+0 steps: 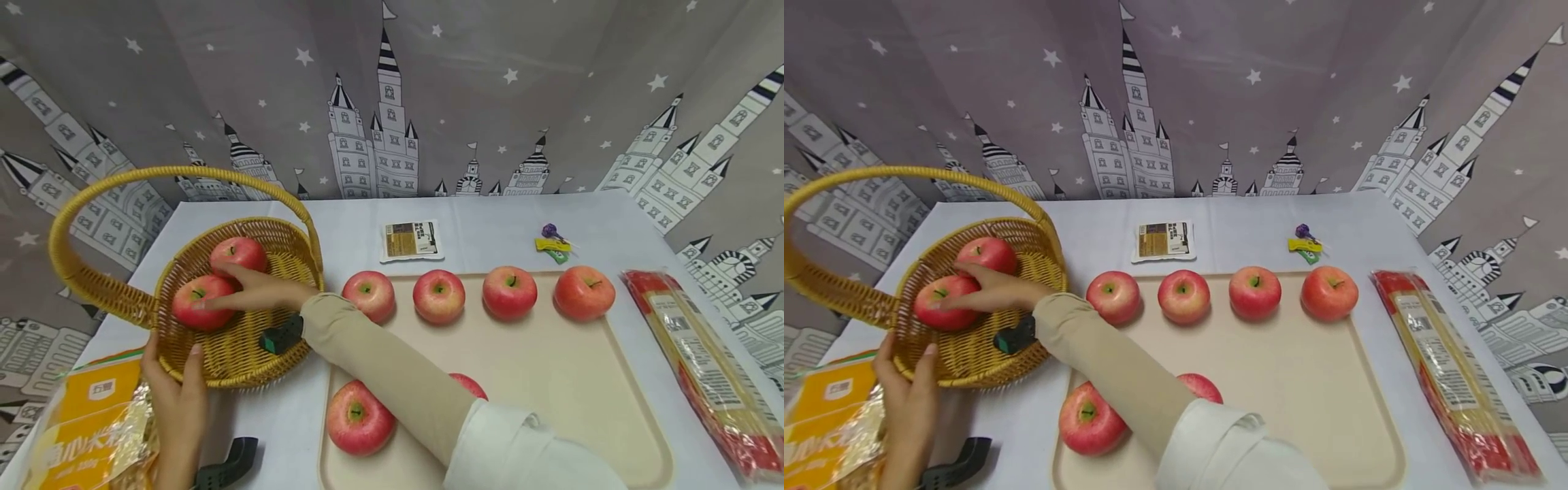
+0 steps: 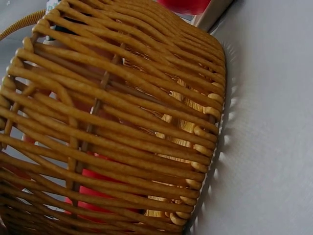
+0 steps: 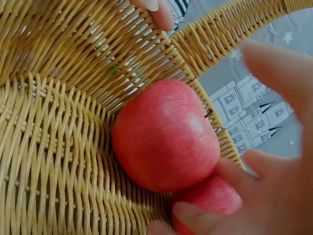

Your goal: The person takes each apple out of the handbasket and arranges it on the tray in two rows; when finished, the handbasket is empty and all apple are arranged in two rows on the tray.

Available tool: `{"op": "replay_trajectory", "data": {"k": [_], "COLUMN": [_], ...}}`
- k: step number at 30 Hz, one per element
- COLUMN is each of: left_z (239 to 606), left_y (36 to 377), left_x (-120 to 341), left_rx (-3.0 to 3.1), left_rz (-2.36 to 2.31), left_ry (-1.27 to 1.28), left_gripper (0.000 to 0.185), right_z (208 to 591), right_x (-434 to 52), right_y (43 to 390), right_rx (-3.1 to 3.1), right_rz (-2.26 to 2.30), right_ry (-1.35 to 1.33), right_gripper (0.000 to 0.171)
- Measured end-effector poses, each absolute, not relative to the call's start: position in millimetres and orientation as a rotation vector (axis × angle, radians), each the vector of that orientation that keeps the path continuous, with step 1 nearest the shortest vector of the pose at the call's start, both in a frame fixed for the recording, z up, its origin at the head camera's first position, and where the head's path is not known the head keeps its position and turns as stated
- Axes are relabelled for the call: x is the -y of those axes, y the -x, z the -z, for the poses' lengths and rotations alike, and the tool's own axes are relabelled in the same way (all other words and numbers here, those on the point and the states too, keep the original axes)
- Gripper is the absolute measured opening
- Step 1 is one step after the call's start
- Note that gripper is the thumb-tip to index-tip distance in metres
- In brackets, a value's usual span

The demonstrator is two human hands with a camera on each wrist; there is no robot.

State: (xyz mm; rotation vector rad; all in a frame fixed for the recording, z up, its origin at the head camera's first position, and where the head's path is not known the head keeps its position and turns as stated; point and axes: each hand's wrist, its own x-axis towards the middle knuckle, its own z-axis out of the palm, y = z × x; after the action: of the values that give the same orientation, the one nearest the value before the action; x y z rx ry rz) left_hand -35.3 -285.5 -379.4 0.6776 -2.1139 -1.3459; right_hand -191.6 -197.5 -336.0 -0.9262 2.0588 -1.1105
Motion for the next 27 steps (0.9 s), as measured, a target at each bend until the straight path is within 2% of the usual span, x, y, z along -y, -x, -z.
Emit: {"op": "replay_trajectory", "data": {"k": [4, 12, 27], "left_z": [379.3, 379.0, 381.4], "left_y": [35.0, 34.9, 33.7], "left_x": [284.7, 283.4, 284.4], "left_rx": [2.12, 2.134, 2.11], "left_rz": [1.34, 1.322, 1.358], "left_ry": [-0.678, -0.673, -0.643], "left_gripper": [0.06, 0.06, 0.058], "right_z": [337.6, 340.1, 343.0], "right_x": [195.9, 193.4, 195.8], "right_y": [188.6, 189.9, 189.1], "right_rx": [-2.032, -1.967, -1.703], "right_rz": [0.97, 0.983, 0.727], "right_ry": [0.951, 0.985, 1.243], "right_gripper": [0.08, 0.073, 0.087]}}
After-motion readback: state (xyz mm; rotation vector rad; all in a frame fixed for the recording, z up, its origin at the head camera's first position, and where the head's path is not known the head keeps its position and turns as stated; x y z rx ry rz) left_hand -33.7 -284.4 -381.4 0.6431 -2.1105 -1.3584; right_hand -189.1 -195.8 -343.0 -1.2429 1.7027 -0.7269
